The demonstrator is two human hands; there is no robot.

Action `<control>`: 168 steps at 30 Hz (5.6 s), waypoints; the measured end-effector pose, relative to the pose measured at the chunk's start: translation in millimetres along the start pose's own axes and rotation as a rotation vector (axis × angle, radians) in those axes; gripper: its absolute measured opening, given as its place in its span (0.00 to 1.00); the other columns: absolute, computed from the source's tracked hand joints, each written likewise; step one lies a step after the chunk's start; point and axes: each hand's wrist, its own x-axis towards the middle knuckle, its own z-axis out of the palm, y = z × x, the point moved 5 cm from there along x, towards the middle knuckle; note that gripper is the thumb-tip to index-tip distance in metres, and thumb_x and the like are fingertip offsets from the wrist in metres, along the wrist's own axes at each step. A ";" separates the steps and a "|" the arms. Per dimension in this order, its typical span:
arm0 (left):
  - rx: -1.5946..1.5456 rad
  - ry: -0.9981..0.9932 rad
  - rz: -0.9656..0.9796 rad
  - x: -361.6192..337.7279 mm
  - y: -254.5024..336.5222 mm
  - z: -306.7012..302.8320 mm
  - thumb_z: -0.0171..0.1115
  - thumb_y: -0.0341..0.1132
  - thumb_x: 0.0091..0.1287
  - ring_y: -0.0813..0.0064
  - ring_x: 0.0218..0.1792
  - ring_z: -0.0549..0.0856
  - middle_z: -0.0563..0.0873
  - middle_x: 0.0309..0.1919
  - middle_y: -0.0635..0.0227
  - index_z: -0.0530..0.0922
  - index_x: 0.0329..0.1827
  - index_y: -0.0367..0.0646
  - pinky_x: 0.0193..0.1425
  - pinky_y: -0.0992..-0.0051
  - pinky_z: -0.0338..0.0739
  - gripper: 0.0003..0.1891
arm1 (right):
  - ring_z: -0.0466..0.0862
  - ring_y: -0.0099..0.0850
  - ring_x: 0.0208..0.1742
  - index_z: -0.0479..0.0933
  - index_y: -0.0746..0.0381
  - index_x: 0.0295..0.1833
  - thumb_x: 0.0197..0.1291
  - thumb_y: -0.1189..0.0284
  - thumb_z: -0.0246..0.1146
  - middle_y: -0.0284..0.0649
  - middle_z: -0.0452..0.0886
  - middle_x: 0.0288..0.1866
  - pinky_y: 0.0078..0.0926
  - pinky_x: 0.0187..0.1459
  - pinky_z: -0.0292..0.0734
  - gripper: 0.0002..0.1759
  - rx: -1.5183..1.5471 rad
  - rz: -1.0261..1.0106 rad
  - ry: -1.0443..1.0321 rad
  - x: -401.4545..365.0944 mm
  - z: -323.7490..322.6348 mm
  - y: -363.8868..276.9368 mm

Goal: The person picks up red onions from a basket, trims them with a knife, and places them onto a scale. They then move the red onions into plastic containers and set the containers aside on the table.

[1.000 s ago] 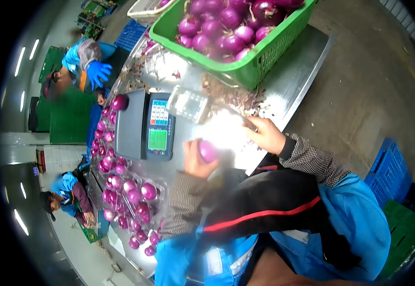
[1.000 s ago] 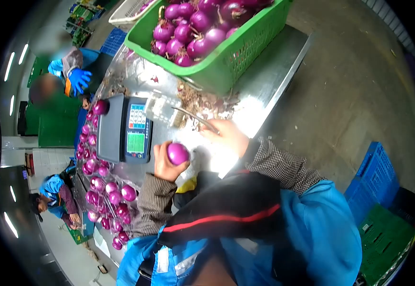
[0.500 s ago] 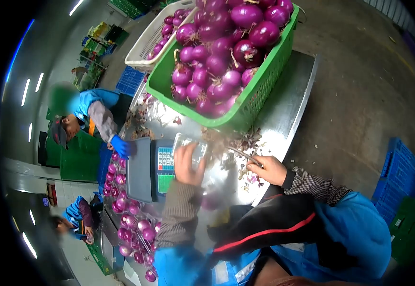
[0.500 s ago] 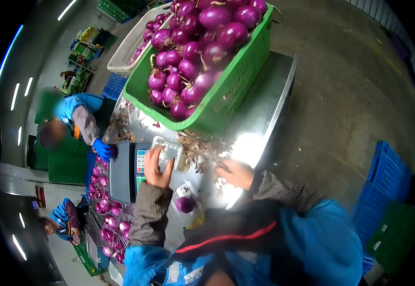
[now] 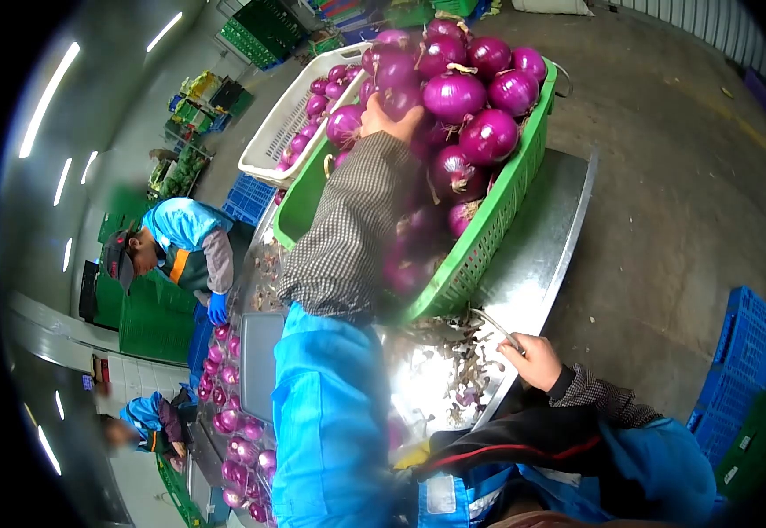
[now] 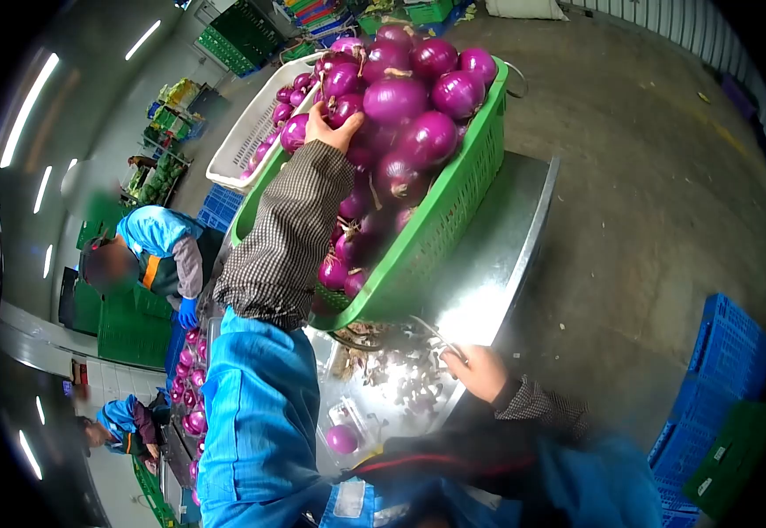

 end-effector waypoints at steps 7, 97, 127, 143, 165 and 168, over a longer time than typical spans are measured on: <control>-0.394 -0.117 -0.042 8.0 -19.8 -4.0 0.74 0.48 0.55 0.65 0.53 0.85 0.85 0.51 0.54 0.76 0.61 0.34 0.61 0.68 0.77 0.35 | 0.82 0.38 0.25 0.80 0.63 0.40 0.68 0.65 0.60 0.44 0.79 0.23 0.35 0.31 0.74 0.12 -0.050 -0.046 0.038 2.1 -4.3 7.1; -1.082 -0.382 -0.580 -422.8 -60.6 -129.8 0.53 0.38 0.74 0.69 0.54 0.81 0.76 0.59 0.56 0.51 0.77 0.37 0.56 0.70 0.79 0.33 | 0.82 0.29 0.43 0.66 0.57 0.72 0.59 0.70 0.69 0.42 0.81 0.48 0.28 0.48 0.79 0.35 0.002 -0.266 -0.307 -11.9 63.9 -110.3; -0.855 -0.419 -0.423 -452.1 -63.4 -151.8 0.76 0.29 0.51 0.70 0.57 0.78 0.77 0.56 0.60 0.63 0.66 0.38 0.63 0.70 0.73 0.39 | 0.86 0.38 0.39 0.77 0.58 0.55 0.52 0.74 0.67 0.37 0.84 0.41 0.31 0.36 0.82 0.21 -0.557 -0.624 -0.209 -21.7 69.9 -92.5; -0.778 -0.201 -0.398 -451.0 -61.4 -139.0 0.81 0.32 0.50 0.72 0.52 0.81 0.78 0.54 0.61 0.64 0.66 0.36 0.57 0.72 0.79 0.42 | 0.86 0.39 0.41 0.77 0.60 0.59 0.59 0.70 0.64 0.44 0.82 0.46 0.34 0.41 0.81 0.21 -0.533 -0.529 -0.165 -29.1 77.4 -110.6; -0.299 -0.157 -0.076 -495.1 -55.7 -154.8 0.79 0.37 0.46 0.55 0.61 0.76 0.75 0.58 0.54 0.66 0.69 0.38 0.68 0.61 0.68 0.45 | 0.78 0.22 0.26 0.68 0.57 0.61 0.66 0.55 0.66 0.35 0.78 0.36 0.18 0.25 0.73 0.26 0.737 0.516 -0.798 -45.1 130.9 -42.9; -0.288 -0.216 -0.274 -516.6 -81.0 -172.7 0.75 0.38 0.51 0.51 0.61 0.74 0.77 0.57 0.51 0.68 0.68 0.38 0.67 0.60 0.67 0.40 | 0.72 0.15 0.24 0.69 0.61 0.63 0.64 0.59 0.67 0.32 0.78 0.38 0.13 0.23 0.67 0.28 0.625 0.458 -0.820 -50.1 142.0 -55.6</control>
